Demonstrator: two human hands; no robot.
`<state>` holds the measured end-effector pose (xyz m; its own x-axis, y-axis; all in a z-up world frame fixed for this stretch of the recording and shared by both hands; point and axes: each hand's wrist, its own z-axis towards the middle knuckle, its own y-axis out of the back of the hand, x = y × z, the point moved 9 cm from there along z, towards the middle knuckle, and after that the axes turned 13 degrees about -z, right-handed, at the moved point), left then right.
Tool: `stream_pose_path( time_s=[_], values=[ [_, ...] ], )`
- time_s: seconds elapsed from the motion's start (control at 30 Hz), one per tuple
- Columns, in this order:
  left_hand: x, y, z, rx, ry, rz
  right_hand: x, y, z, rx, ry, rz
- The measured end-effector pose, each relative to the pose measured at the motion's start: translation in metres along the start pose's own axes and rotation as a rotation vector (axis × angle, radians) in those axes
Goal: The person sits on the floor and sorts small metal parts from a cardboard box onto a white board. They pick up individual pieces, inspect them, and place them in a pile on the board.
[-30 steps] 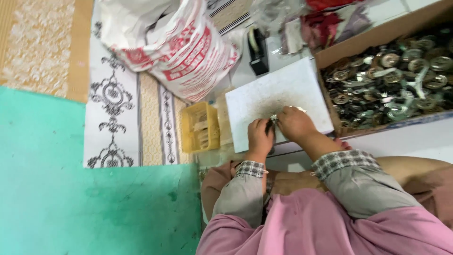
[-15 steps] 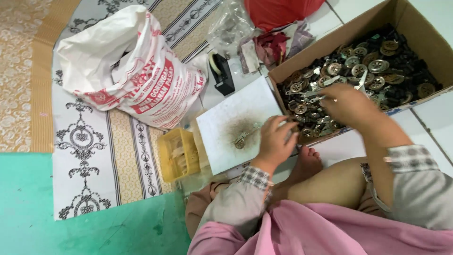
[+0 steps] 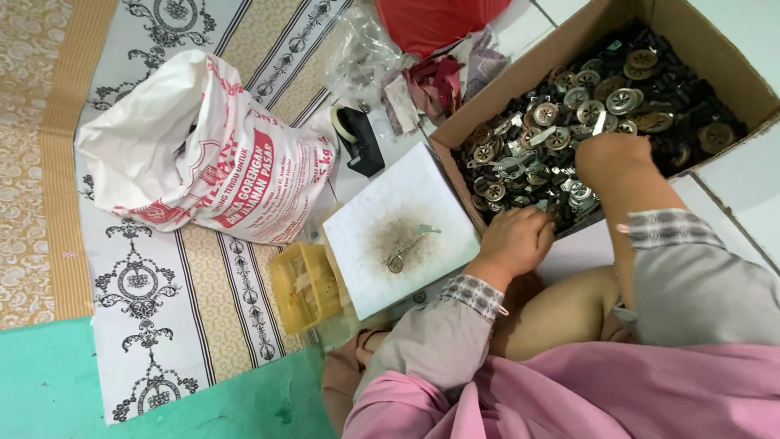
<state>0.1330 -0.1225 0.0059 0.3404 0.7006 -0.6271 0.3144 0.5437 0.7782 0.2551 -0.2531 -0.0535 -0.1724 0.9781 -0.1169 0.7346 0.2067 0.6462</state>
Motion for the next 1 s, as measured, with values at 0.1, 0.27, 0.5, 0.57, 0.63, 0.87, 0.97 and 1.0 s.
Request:
stream_pose_path(
  time_s=[0.1,0.27,0.5,0.57,0.63,0.87,0.97,1.0],
  values=[
    [0.002,0.002,-0.002,-0.080,-0.007,0.029,0.021,0.001,0.013,-0.060,0.017,-0.093],
    [0.003,0.005,0.000,-0.124,-0.024,0.015,0.016,0.001,0.003,-0.104,-0.038,-0.083],
    [0.008,0.003,0.002,-0.086,0.046,-0.030,0.005,-0.015,0.017,-0.044,-0.109,-0.048],
    [0.008,0.009,0.005,-0.063,0.065,-0.061,0.001,-0.010,0.004,-0.038,-0.109,-0.014],
    [0.011,0.010,0.005,-0.036,0.090,-0.097,0.002,-0.006,-0.011,-0.023,-0.106,0.017],
    [0.034,0.040,-0.010,-0.417,0.073,-0.536,0.044,0.014,-0.053,-0.515,0.226,0.456],
    [0.034,0.073,-0.044,-0.637,-0.001,-0.621,0.079,0.029,-0.096,-0.608,0.381,0.647],
    [0.032,0.085,-0.058,-0.703,-0.057,-0.638,0.089,0.030,-0.109,-0.653,0.432,0.728]
  ],
)
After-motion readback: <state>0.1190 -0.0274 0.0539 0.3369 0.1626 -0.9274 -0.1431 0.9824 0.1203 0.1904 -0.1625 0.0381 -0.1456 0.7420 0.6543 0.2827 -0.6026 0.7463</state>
